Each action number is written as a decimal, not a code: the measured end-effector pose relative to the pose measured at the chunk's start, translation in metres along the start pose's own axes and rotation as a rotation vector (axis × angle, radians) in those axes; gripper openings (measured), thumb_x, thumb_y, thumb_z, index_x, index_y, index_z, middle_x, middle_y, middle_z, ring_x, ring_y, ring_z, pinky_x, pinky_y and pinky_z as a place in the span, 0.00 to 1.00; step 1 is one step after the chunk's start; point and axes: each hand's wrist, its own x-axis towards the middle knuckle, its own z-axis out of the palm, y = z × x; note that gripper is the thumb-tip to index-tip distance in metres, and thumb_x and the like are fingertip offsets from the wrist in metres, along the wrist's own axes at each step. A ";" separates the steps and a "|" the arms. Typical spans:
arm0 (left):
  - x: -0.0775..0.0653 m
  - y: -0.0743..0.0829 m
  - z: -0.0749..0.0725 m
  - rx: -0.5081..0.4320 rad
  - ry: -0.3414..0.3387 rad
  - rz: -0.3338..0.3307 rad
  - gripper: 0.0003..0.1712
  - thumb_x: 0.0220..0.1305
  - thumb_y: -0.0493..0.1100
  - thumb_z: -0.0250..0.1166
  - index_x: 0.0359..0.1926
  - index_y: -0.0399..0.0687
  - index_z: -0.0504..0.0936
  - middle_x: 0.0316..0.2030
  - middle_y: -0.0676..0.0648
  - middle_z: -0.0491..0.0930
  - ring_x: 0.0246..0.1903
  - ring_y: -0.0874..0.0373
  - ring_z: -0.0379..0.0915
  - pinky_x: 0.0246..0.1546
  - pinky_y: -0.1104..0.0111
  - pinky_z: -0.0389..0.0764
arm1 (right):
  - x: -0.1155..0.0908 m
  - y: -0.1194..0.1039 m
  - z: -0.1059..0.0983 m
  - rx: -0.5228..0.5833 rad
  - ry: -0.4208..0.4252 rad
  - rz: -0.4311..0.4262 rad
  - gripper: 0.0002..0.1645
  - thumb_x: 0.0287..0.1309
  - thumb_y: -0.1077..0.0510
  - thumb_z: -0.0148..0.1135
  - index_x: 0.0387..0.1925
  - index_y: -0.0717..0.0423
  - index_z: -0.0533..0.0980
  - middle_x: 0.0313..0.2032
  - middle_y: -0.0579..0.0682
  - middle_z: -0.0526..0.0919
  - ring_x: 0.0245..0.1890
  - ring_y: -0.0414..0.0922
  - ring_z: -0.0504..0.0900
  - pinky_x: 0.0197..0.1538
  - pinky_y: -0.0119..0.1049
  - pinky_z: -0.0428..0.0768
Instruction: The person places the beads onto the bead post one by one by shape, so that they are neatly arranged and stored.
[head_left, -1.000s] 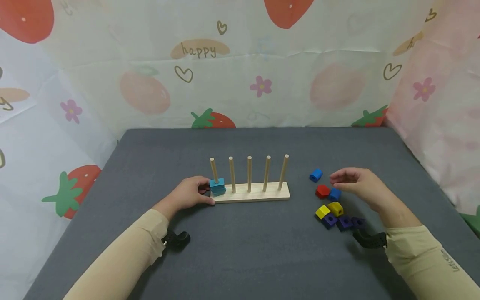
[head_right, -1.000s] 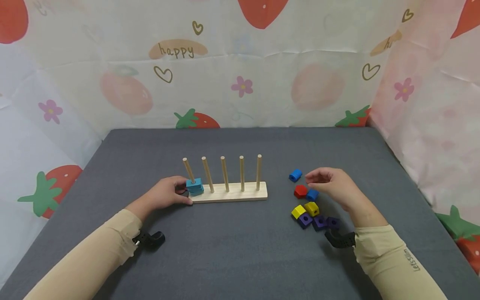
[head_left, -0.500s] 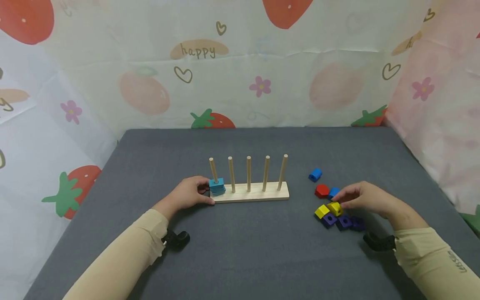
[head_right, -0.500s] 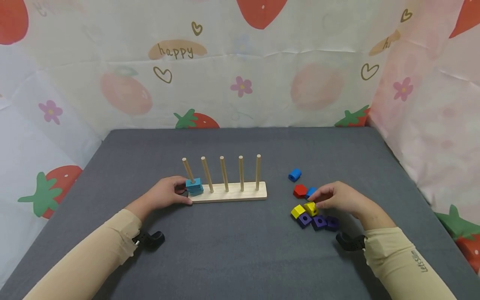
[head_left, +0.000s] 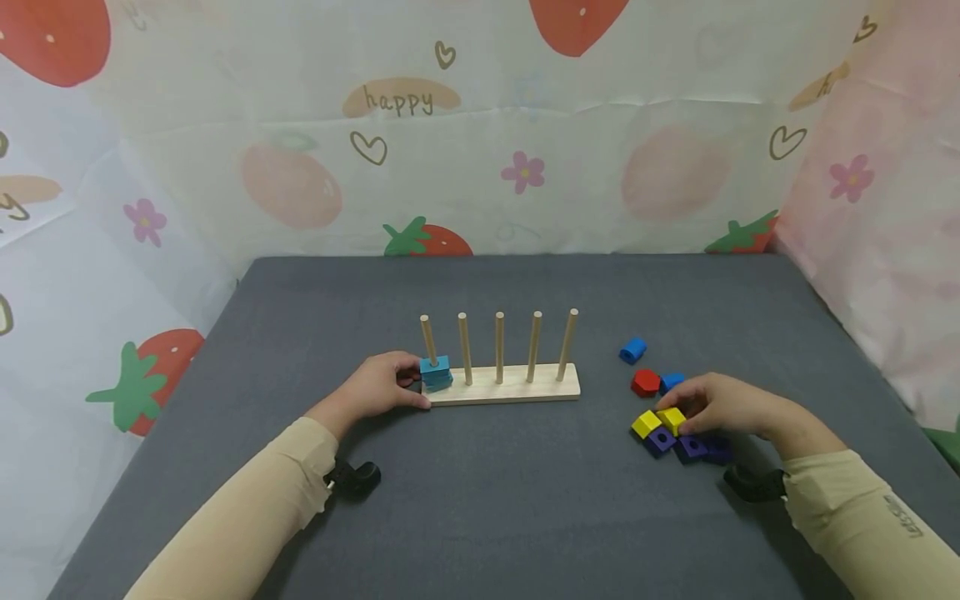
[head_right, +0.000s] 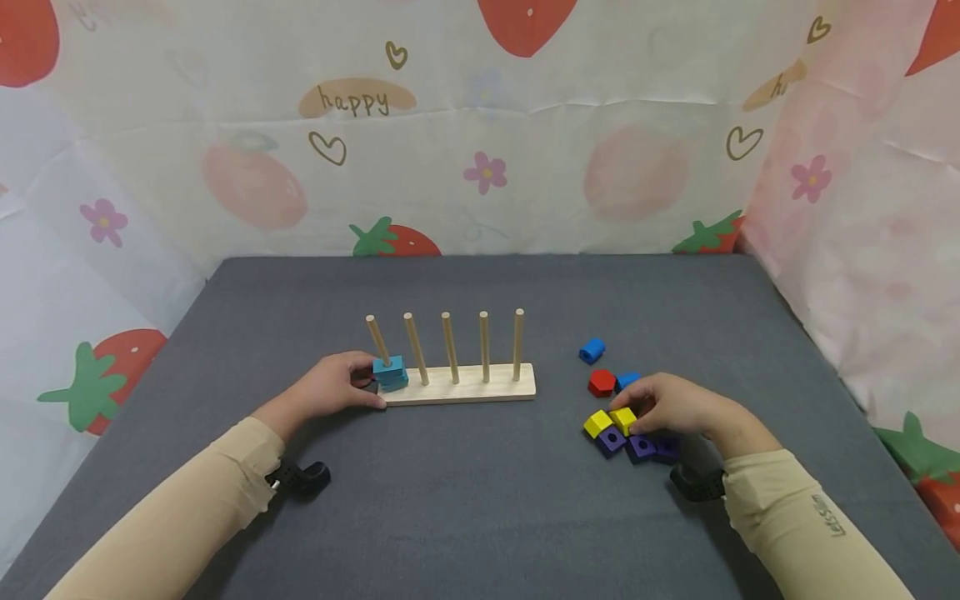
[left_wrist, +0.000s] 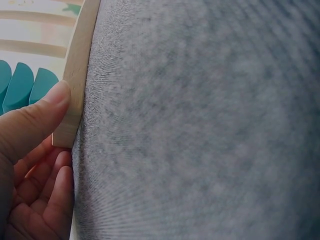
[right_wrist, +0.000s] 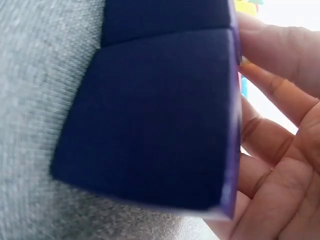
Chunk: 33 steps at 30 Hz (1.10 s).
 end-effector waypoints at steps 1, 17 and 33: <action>0.000 0.000 0.000 -0.002 0.000 -0.002 0.24 0.42 0.52 0.74 0.41 0.50 0.79 0.38 0.52 0.75 0.38 0.60 0.70 0.43 0.65 0.75 | 0.001 0.000 0.000 -0.008 0.000 0.001 0.19 0.51 0.59 0.65 0.47 0.57 0.76 0.46 0.56 0.77 0.40 0.47 0.75 0.39 0.35 0.77; -0.003 0.001 -0.001 -0.001 0.001 0.007 0.25 0.42 0.51 0.75 0.42 0.49 0.79 0.37 0.52 0.76 0.39 0.60 0.71 0.44 0.66 0.76 | -0.001 -0.006 -0.004 -0.008 0.152 0.032 0.27 0.52 0.53 0.65 0.54 0.54 0.73 0.50 0.57 0.74 0.43 0.48 0.73 0.42 0.38 0.75; -0.004 0.003 -0.001 -0.012 0.001 0.013 0.24 0.42 0.51 0.75 0.41 0.49 0.79 0.37 0.52 0.76 0.40 0.61 0.72 0.45 0.66 0.76 | 0.010 -0.058 -0.012 0.029 0.360 -0.041 0.27 0.54 0.53 0.64 0.55 0.54 0.70 0.48 0.55 0.77 0.41 0.47 0.75 0.42 0.37 0.77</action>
